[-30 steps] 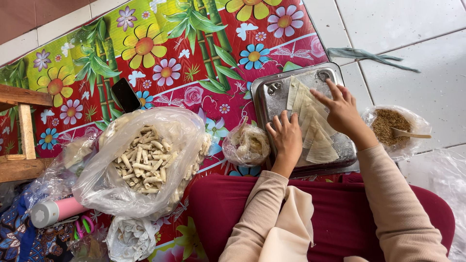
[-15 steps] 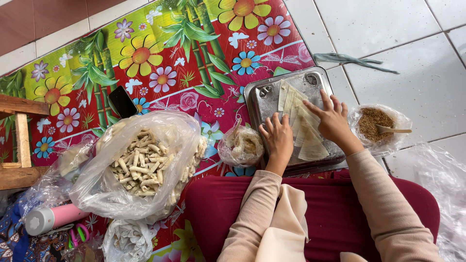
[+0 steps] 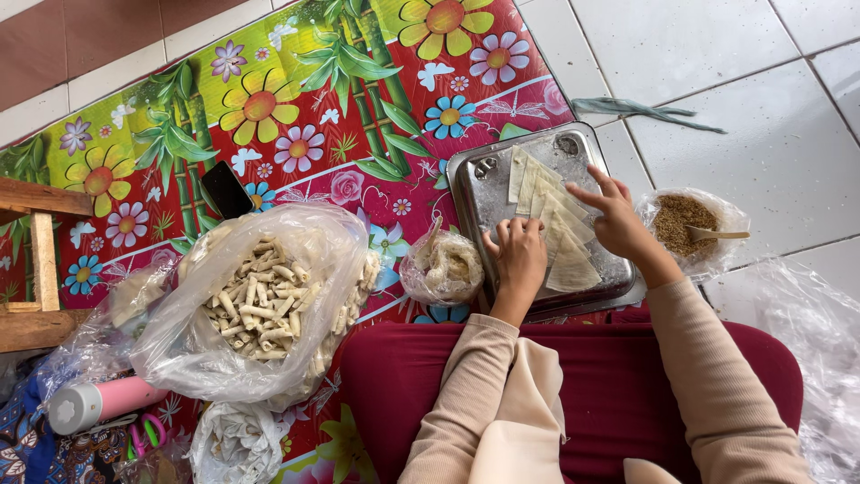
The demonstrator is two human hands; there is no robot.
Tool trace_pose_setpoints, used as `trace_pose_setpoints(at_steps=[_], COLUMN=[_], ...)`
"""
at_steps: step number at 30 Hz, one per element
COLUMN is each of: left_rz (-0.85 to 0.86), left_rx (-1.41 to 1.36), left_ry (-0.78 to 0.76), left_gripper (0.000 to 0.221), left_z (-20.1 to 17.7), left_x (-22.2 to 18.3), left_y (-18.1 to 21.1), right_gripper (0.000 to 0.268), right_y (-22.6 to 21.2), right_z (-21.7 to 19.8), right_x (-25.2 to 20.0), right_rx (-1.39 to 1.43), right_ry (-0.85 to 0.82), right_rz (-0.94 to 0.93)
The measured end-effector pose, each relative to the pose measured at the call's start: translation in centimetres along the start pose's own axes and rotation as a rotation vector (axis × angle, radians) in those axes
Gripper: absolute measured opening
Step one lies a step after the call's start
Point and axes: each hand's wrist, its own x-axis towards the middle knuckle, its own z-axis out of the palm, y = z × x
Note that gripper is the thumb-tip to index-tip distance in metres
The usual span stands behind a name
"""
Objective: The person prepares spring rolls by placing a portion of filling onto a wrapper with a wooden spoon, folding the wrapper around the filling, and rolling it into a cylinder.
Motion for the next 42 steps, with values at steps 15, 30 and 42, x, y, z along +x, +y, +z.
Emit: trace_pose_setpoints(at_steps=[15,30,42], left_rz=[-0.002,0.145,0.107], left_rx=[0.014,0.154,0.123], left_ry=[-0.194,0.022,0.043], left_gripper=[0.02,0.021,0.026], left_z=[0.3,2.0,1.1], left_x=[-3.9,-6.1,-7.7], left_y=[0.3,-0.1,0.3], right_gripper=[0.086,0.055,0.032], right_y=[-0.6,-1.6,8.6], right_z=[4.5,0.3,-6.6], right_x=[-7.5,-7.7,-10.0], right_rx=[-0.644,0.781,-0.809], right_ry=[-0.03,-0.42,0.806], right_rz=[0.077,0.596,0.378])
